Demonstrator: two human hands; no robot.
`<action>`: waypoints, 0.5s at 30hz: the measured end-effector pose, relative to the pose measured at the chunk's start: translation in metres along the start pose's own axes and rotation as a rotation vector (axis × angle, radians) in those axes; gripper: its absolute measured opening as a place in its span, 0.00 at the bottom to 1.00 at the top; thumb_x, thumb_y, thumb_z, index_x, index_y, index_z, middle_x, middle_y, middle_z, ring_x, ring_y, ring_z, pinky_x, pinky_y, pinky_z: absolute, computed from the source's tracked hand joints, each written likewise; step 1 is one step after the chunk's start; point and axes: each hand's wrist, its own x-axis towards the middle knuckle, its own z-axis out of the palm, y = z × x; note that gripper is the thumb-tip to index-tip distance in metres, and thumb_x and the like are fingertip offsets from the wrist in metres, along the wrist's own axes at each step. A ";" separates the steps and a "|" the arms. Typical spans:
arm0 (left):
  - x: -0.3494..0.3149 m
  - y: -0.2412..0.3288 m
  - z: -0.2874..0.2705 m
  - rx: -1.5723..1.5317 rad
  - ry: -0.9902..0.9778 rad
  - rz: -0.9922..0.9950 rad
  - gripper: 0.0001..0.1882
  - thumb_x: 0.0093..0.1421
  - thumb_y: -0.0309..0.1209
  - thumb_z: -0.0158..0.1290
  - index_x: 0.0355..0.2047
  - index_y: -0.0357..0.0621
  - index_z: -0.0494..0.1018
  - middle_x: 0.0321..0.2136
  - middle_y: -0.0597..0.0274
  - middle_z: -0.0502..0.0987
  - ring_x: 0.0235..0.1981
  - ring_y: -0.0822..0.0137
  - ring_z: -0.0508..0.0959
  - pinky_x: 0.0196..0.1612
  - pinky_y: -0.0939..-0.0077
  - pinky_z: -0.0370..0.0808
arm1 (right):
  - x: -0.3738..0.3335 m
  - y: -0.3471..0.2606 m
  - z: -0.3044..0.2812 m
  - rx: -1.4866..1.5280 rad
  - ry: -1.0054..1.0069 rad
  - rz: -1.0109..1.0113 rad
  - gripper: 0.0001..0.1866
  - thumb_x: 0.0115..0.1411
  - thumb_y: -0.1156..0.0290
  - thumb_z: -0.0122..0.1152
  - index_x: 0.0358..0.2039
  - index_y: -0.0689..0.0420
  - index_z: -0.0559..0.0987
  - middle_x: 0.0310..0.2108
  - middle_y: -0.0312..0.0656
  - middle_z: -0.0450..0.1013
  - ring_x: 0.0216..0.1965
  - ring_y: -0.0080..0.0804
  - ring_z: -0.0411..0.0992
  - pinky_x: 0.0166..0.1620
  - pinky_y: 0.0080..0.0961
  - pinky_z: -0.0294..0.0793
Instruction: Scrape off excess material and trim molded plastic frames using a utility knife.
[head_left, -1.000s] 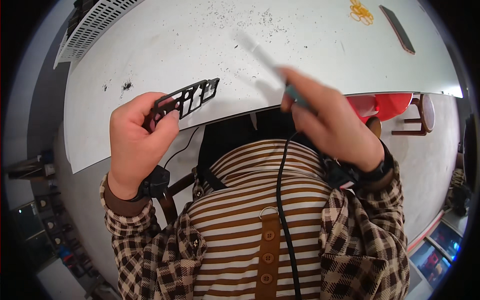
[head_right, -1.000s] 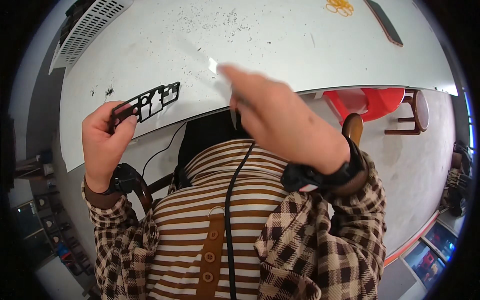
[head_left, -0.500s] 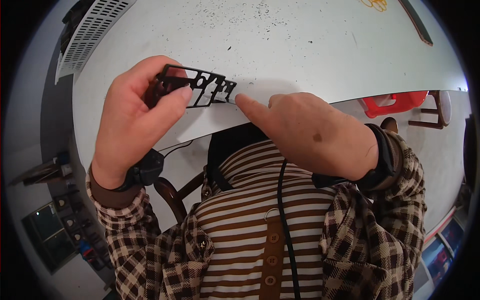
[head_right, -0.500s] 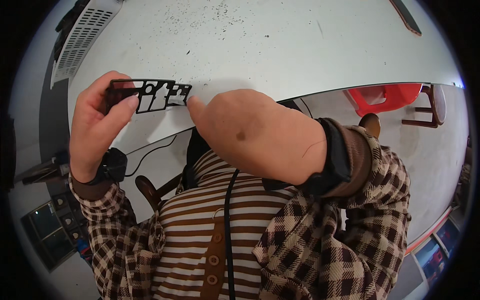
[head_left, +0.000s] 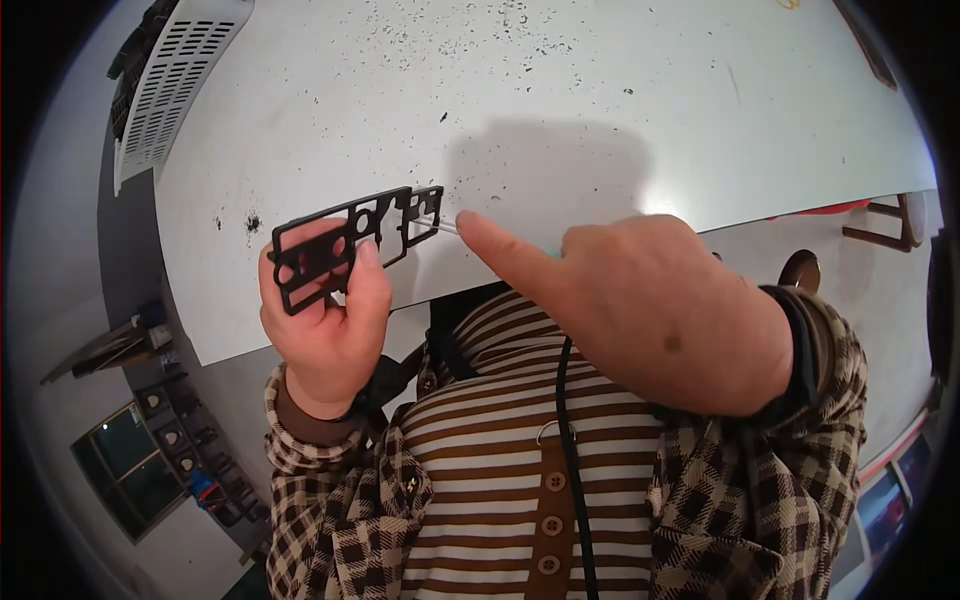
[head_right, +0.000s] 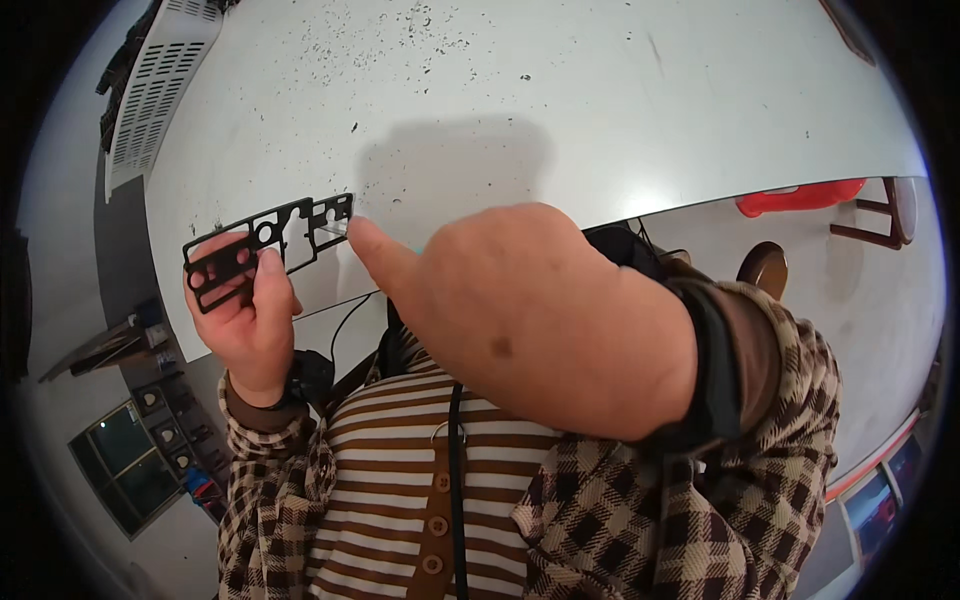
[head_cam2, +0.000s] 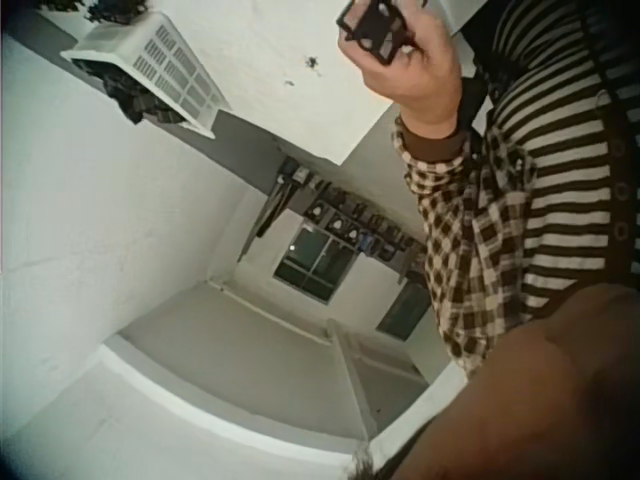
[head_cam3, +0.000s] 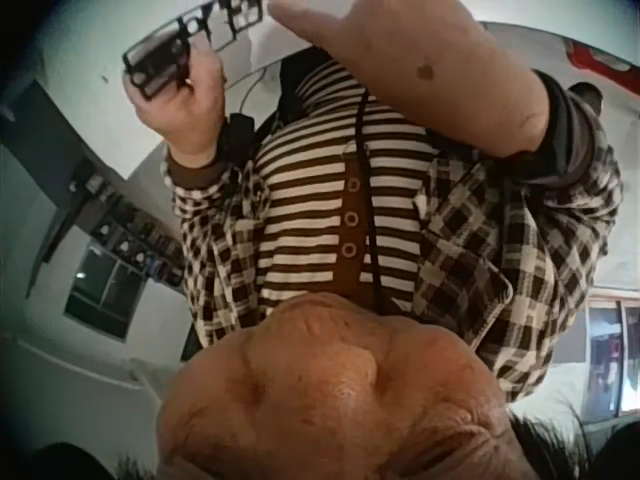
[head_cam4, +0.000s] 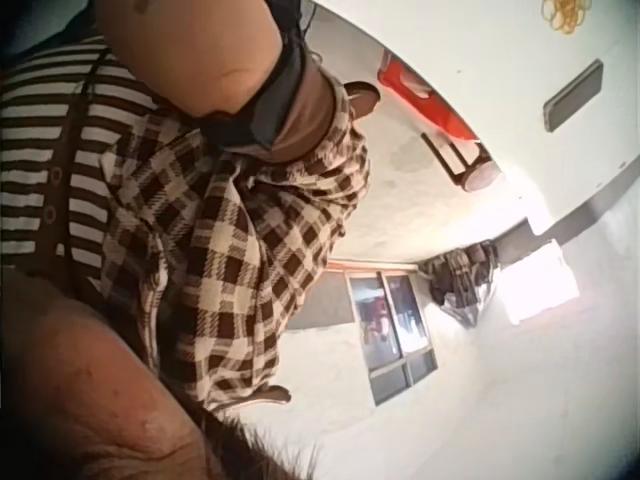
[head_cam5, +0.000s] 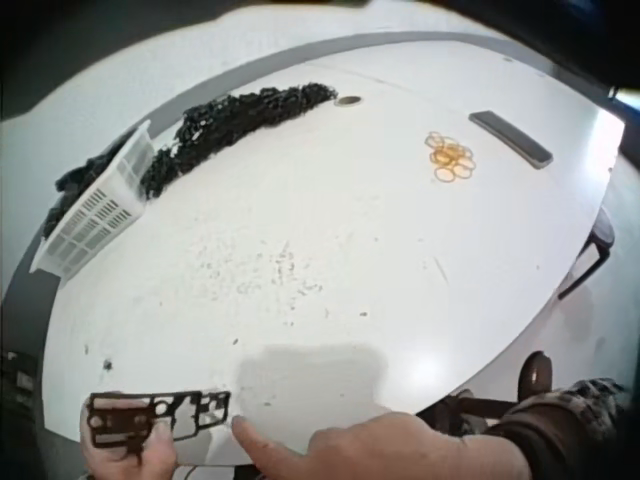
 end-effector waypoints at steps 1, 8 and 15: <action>0.001 -0.003 0.002 0.021 0.027 0.018 0.15 0.49 0.21 0.56 0.37 0.32 0.66 0.29 0.61 0.72 0.25 0.78 0.72 0.27 0.87 0.70 | 0.000 0.001 -0.003 0.003 -0.043 0.043 0.36 0.47 0.80 0.49 0.59 0.60 0.55 0.19 0.44 0.66 0.17 0.35 0.67 0.21 0.29 0.67; 0.012 -0.003 0.017 0.269 0.134 0.247 0.14 0.50 0.21 0.55 0.37 0.31 0.67 0.30 0.59 0.70 0.24 0.76 0.71 0.25 0.87 0.69 | 0.004 0.012 0.001 0.082 0.008 0.054 0.36 0.48 0.79 0.49 0.60 0.56 0.55 0.17 0.42 0.64 0.14 0.34 0.65 0.18 0.29 0.66; 0.027 -0.013 0.017 0.335 0.120 0.357 0.13 0.50 0.22 0.53 0.36 0.29 0.68 0.28 0.59 0.71 0.23 0.73 0.71 0.25 0.83 0.68 | 0.022 0.024 -0.002 0.064 0.107 -0.052 0.32 0.49 0.76 0.50 0.58 0.58 0.59 0.16 0.39 0.62 0.14 0.29 0.64 0.16 0.26 0.65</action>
